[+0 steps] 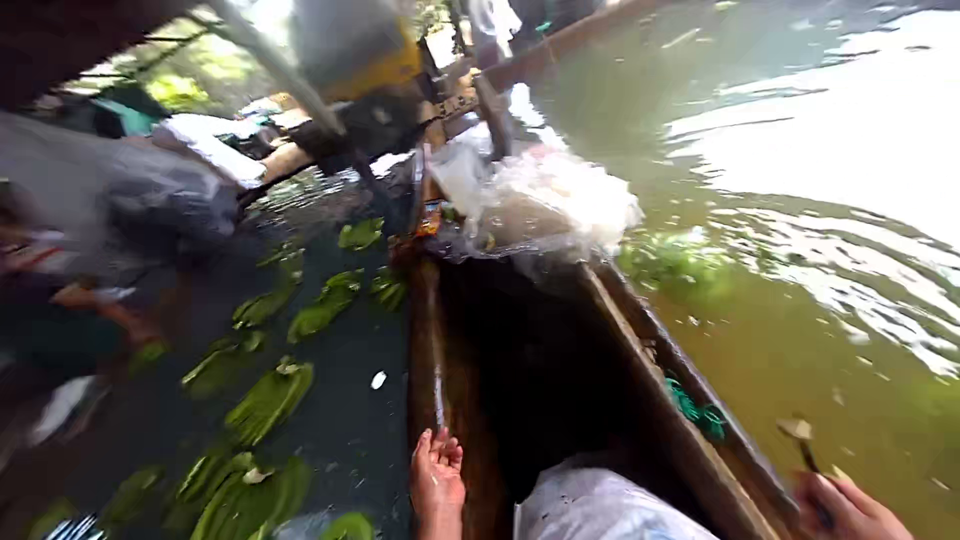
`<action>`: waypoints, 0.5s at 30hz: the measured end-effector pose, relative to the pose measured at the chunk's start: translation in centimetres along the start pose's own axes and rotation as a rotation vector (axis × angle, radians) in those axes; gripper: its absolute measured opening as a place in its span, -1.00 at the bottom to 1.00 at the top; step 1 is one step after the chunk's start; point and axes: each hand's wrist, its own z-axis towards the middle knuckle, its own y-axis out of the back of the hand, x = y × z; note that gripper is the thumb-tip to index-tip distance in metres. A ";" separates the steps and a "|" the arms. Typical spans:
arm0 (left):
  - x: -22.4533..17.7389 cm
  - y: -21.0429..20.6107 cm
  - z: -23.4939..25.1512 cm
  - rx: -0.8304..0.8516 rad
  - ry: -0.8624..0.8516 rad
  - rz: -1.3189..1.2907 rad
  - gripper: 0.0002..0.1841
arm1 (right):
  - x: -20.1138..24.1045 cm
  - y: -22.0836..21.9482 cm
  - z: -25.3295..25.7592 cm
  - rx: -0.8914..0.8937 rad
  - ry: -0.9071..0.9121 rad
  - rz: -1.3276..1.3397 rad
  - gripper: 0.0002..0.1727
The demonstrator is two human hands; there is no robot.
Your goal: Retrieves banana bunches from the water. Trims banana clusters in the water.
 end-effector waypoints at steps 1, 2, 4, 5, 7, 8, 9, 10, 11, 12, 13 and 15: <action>0.5 -2.8 -1.4 0.164 0.005 0.164 -0.67 | 0.5 -0.9 -0.3 -0.063 0.012 -0.014 -0.57; 1.3 -5.7 -3.2 0.346 0.005 0.311 -0.64 | 1.3 -1.2 -0.8 -0.097 0.029 -0.039 -0.60; 3.4 -11.4 -7.5 0.732 0.012 0.541 -0.62 | 2.4 -0.9 -1.9 -0.133 0.090 -0.095 -0.63; 4.4 -13.8 -9.9 0.927 0.022 0.632 -0.61 | 2.6 -0.7 -2.5 -0.162 0.121 -0.108 -0.63; 6.2 -17.7 -14.7 1.287 0.052 0.770 -0.60 | 2.8 -0.4 -3.9 -0.235 0.153 -0.101 -0.63; 7.1 -19.3 -16.8 1.439 0.062 0.808 -0.62 | 2.9 -0.3 -4.5 -0.275 0.152 -0.092 -0.63; 8.0 -20.7 -18.6 1.584 0.067 0.828 -0.62 | 2.9 -0.3 -5.1 -0.309 0.143 -0.077 -0.63; 8.9 -21.7 -20.1 1.722 0.069 0.837 -0.62 | 2.8 -0.2 -5.6 -0.333 0.129 -0.048 -0.63; 9.8 -22.6 -21.4 1.845 0.079 0.843 -0.61 | 2.8 -0.1 -6.1 -0.344 0.112 -0.006 -0.63; 10.6 -23.4 -22.5 1.946 0.107 0.847 -0.60 | 2.8 -0.1 -6.5 -0.346 0.097 0.054 -0.64; 11.2 -23.9 -23.6 2.025 0.145 0.849 -0.60 | 2.9 -0.2 -6.9 -0.342 0.084 0.126 -0.65; 12.2 -24.6 -25.2 2.101 0.232 0.826 -0.60 | 3.1 -0.5 -7.1 -0.331 0.063 0.232 -0.65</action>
